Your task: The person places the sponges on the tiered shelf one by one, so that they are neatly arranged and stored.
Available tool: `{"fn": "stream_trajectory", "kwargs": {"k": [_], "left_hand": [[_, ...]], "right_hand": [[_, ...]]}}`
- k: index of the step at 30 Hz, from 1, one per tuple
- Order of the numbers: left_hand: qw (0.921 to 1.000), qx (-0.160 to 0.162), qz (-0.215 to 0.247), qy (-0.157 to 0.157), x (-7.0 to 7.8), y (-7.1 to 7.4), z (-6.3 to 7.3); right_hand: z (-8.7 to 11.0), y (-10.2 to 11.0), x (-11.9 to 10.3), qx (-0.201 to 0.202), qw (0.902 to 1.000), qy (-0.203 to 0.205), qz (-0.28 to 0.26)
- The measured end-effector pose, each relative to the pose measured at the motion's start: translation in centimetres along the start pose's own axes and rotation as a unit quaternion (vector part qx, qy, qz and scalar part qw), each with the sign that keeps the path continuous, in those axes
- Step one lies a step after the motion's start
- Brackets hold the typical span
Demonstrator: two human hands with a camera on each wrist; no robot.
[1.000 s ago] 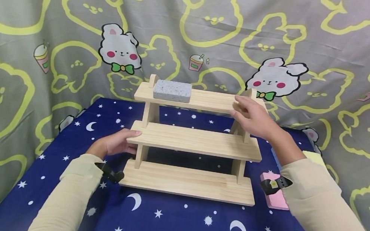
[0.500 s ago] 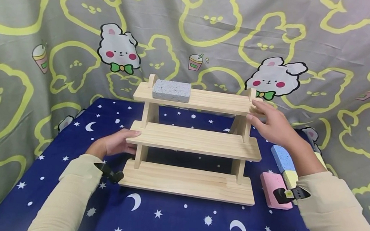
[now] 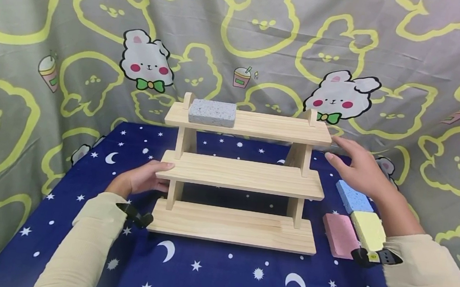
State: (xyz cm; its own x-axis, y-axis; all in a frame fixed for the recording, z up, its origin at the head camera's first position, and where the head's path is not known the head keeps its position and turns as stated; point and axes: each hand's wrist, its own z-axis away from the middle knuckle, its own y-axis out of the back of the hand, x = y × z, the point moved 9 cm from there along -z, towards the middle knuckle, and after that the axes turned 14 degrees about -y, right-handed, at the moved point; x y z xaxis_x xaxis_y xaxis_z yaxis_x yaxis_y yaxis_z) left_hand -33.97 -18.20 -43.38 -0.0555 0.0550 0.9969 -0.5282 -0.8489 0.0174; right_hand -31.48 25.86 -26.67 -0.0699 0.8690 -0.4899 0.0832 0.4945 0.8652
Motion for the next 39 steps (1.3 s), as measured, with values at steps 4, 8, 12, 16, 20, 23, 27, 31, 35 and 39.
{"fn": "stream_trajectory", "kwargs": {"k": [4, 8, 12, 16, 20, 23, 27, 31, 35, 39], "left_hand": [[1.0, 0.0, 0.002, -0.001, 0.0, 0.0, -0.1], [1.0, -0.001, 0.005, -0.001, 0.0, 0.0, -0.1], [1.0, 0.0, 0.005, -0.001, 0.1, 0.0, -0.1], [1.0, 0.0, 0.004, -0.003, 0.1, 0.0, -0.2], [1.0, 0.003, 0.008, -0.002, 0.0, -0.1, -0.2], [0.9999, 0.003, 0.016, -0.001, -0.1, -0.2, -0.1], [0.9998, 0.0, 0.02, -0.002, -0.1, -0.2, 0.0], [0.9999, -0.002, 0.014, -0.001, 0.0, -0.1, 0.0], [1.0, -0.002, 0.01, -0.001, 0.0, 0.0, 0.0], [0.9999, -0.002, 0.011, 0.0, 0.0, -0.1, -0.1]], "right_hand": [[0.7, -0.4, 1.3, -0.006, 0.9998, -0.016, 0.004], [1.4, -1.1, 3.0, -0.009, 0.9992, -0.038, 0.011], [2.2, -1.9, 4.8, -0.007, 0.9984, -0.056, 0.009], [3.2, -2.9, 6.5, -0.017, 0.9967, -0.08, 0.001], [4.4, -4.2, 8.3, -0.024, 0.9932, -0.114, 0.001], [5.6, -5.0, 9.5, -0.012, 0.9912, -0.131, 0.005], [7.5, -6.2, 11.2, 0.004, 0.9888, -0.149, 0.01], [8.9, -7.8, 12.9, -0.004, 0.9837, -0.18, 0.011], [9.7, -9.1, 13.9, -0.016, 0.9787, -0.204, 0.022], [10.2, -10.0, 14.4, -0.026, 0.9757, -0.214, 0.038]]}}
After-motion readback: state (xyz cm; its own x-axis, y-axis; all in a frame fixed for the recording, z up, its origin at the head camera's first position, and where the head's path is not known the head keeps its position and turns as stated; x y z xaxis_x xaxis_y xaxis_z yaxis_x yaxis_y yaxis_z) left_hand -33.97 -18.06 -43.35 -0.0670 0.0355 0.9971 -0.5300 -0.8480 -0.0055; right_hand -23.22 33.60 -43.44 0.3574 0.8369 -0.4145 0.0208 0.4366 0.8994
